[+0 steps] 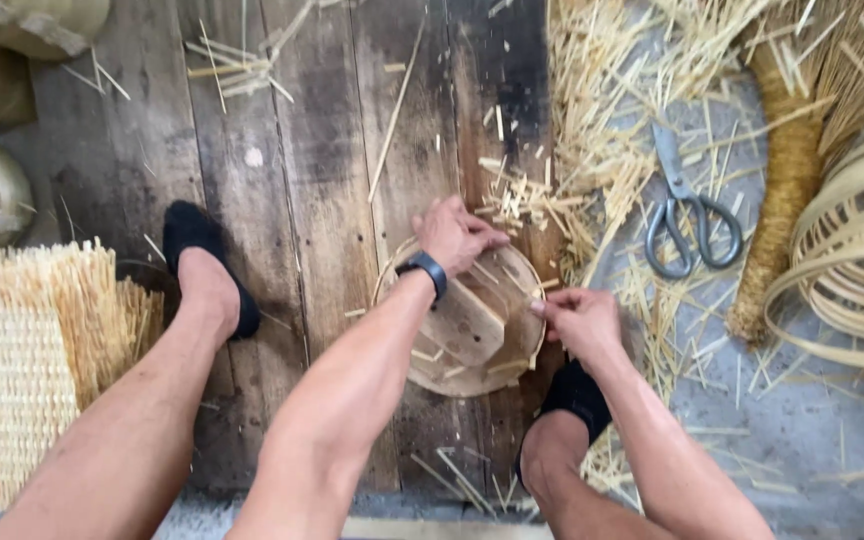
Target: The person sits on the floor and trims a square woven bamboo mat with scissors, fitting it over a round wooden mold. They press the mat into shape, tuck the edges, and attach a thin bamboo rim strip around the edge to form a shallow basket.
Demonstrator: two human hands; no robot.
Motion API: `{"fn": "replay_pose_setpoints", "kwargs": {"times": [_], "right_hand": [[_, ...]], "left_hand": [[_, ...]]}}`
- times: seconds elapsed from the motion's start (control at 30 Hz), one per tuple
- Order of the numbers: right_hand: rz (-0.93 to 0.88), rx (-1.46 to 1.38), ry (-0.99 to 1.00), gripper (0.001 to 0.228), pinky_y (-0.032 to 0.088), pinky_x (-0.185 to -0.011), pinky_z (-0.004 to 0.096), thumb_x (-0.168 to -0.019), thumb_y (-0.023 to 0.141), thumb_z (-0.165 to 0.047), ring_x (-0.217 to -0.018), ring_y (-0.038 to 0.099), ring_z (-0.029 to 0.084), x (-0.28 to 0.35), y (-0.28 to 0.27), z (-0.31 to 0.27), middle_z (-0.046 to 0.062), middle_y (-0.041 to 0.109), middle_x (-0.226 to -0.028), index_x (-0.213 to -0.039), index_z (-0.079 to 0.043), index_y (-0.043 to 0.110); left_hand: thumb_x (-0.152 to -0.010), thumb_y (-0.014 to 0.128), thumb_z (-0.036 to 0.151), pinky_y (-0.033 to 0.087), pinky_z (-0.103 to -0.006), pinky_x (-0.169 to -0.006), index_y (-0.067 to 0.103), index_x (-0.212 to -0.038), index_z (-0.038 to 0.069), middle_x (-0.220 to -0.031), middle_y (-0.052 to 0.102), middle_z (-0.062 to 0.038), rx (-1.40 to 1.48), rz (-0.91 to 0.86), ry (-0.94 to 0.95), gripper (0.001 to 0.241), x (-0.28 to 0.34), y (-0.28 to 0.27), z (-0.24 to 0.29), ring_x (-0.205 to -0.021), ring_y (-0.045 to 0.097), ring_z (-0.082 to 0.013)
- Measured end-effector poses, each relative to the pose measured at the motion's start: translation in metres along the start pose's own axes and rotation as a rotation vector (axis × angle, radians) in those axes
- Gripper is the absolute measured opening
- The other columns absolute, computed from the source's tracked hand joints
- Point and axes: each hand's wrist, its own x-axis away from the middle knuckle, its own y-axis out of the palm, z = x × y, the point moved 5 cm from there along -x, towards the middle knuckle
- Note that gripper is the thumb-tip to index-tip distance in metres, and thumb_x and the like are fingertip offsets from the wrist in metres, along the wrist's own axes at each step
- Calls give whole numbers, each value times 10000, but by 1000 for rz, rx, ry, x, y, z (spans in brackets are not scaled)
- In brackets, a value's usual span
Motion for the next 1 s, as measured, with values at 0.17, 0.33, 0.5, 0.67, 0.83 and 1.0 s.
{"fn": "replay_pose_setpoints", "kwargs": {"times": [0.17,0.33,0.5,0.67,0.83,1.0], "right_hand": [[117,96,-208,285,541,-534,268,-790,865,-213,-585,679,143,7,-6,-7,105,756,-743,-944,16,796],[141,496,-352,399,496,-587,311,-860,876,-363,-614,663,192,42,-5,-22,162,728,-689,-872,31,809],[-95,170,3,396,584,-480,317,-879,798,-303,-572,713,186,33,11,10,143,738,-705,-939,82,728],[-62,135,-6,368,571,-474,300,-862,813,-283,-561,707,164,36,11,14,135,733,-697,-944,67,731],[-8,110,-75,350,554,-470,289,-871,809,-279,-527,674,161,31,7,25,133,717,-663,-901,65,748],[-36,-266,-119,319,554,-537,290,-904,810,-211,-644,643,158,35,-14,24,113,699,-806,-1022,72,719]], "left_hand": [[-702,811,610,409,-441,-884,825,-880,253,-893,594,-8,147,54,54,399,4,-5,-5,-922,528,-232],[-1052,711,384,501,-434,-879,830,-1030,197,-1021,724,-53,28,324,31,224,43,-64,-81,-949,649,-226],[-837,841,199,568,-333,-718,787,-1092,67,-939,796,-81,438,-76,-414,292,71,-79,-138,-774,688,-156],[-735,922,174,567,-290,-708,787,-1066,46,-951,793,-80,393,-145,-424,379,61,-66,-154,-763,701,-136],[-726,928,185,563,-342,-695,797,-1040,40,-935,795,-111,365,-114,-471,370,76,-74,-128,-751,691,-187],[-900,758,263,585,-350,-834,728,-1159,24,-1101,766,-108,910,-48,-465,353,106,-70,-127,-940,715,-190]]}}
